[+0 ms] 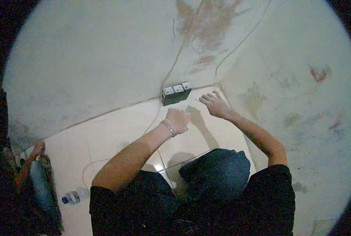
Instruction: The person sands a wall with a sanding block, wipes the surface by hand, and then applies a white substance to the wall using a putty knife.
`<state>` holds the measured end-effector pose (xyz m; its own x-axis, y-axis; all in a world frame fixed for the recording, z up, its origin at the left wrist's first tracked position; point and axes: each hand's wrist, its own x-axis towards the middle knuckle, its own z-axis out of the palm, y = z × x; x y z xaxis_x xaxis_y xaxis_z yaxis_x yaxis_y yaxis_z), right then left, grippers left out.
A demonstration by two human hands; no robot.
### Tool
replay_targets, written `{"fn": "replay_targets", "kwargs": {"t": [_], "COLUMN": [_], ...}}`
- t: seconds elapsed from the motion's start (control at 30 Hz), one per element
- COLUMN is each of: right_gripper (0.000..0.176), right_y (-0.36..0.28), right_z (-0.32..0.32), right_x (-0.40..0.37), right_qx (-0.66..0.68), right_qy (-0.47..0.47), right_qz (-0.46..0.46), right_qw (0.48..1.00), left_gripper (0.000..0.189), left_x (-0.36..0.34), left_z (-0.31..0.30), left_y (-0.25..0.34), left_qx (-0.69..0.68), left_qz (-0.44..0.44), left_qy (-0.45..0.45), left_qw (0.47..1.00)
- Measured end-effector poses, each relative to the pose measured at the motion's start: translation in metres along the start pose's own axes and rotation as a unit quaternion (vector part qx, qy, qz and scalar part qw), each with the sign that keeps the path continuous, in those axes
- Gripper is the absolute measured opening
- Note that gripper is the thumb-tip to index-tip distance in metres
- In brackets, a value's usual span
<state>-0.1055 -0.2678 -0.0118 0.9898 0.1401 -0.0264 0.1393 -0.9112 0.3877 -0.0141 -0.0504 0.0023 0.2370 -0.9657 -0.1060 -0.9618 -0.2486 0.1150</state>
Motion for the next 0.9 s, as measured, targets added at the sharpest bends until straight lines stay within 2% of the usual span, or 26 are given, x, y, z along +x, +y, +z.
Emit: {"fn": "replay_targets", "kwargs": {"t": [0.03, 0.13, 0.33, 0.63, 0.73, 0.83, 0.9], "right_gripper": [0.048, 0.048, 0.044, 0.050, 0.049, 0.047, 0.046], "right_y": [-0.004, -0.015, -0.028, -0.022, -0.025, -0.033, -0.036], "right_z": [0.008, 0.028, 0.042, 0.030, 0.031, 0.038, 0.042], "right_x": [-0.005, -0.020, -0.035, -0.040, -0.031, -0.023, -0.019], "right_qx": [0.015, 0.054, 0.091, 0.083, 0.090, 0.084, 0.096], "right_qy": [-0.016, -0.067, -0.116, -0.147, -0.154, -0.156, -0.139], "right_qz": [0.001, 0.017, 0.034, 0.049, 0.057, 0.072, 0.069], "right_qw": [1.000, 0.996, 0.988, 0.984, 0.982, 0.982, 0.983], "left_gripper": [0.023, 0.024, 0.025, 0.029, 0.033, 0.030, 0.028], "left_x": [0.004, 0.008, 0.005, 0.005, -0.002, -0.012, -0.018], "left_z": [0.000, 0.004, 0.015, 0.010, -0.016, -0.036, -0.047], "left_y": [-0.003, -0.007, -0.016, -0.013, -0.014, -0.011, -0.011], "left_qx": [-0.032, -0.016, 0.050, 0.017, 0.021, 0.039, 0.019], "left_qz": [-0.023, -0.065, -0.064, -0.052, -0.058, -0.044, -0.052], "left_qy": [-0.046, -0.053, -0.034, 0.011, -0.011, 0.121, 0.174], "left_qw": [0.998, 0.996, 0.996, 0.998, 0.998, 0.991, 0.983]}}
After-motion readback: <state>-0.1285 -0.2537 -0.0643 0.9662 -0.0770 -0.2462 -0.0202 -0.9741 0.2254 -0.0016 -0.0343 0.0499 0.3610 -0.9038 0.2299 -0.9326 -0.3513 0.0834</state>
